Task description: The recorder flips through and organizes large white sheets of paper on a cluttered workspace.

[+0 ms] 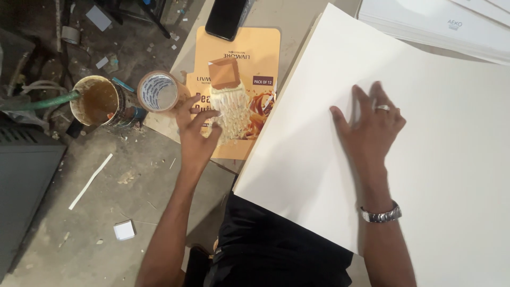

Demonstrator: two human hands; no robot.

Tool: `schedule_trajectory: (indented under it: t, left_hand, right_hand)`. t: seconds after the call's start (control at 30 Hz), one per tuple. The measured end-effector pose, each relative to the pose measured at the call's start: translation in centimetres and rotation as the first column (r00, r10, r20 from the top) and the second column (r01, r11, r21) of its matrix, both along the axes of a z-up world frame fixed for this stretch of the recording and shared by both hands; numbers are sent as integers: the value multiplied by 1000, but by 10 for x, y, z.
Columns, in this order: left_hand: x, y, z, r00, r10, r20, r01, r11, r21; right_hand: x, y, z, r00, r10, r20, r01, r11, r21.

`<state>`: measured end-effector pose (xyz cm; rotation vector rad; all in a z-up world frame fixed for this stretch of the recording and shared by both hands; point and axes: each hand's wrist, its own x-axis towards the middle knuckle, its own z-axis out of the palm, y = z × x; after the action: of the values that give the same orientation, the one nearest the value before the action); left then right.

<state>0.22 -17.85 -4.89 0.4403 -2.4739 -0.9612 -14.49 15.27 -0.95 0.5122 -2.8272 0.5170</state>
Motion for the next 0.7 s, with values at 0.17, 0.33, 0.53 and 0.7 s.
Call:
schedule_trajectory:
  t: [0.17,0.33,0.53,0.7]
  left_hand:
    - [8,-3,12,994,-52,-91,104,580,808]
    - [-12,10,54,958,-142,-248,259,64,964]
    - [-101,42,91,894,-428,-132,295,343,892]
    - [-211,48,42,834,-539,-122,454,542,707]
  right_hand:
    - [1,1,0,1000,-7,16,7,1000,-20]
    - [0,-1,-3,999,-39,21,38,998,45]
    - [-4,-6,0,997,-61,52,56,994,91]
    - [-1,-9,3,992,-103,76,97,992,79]
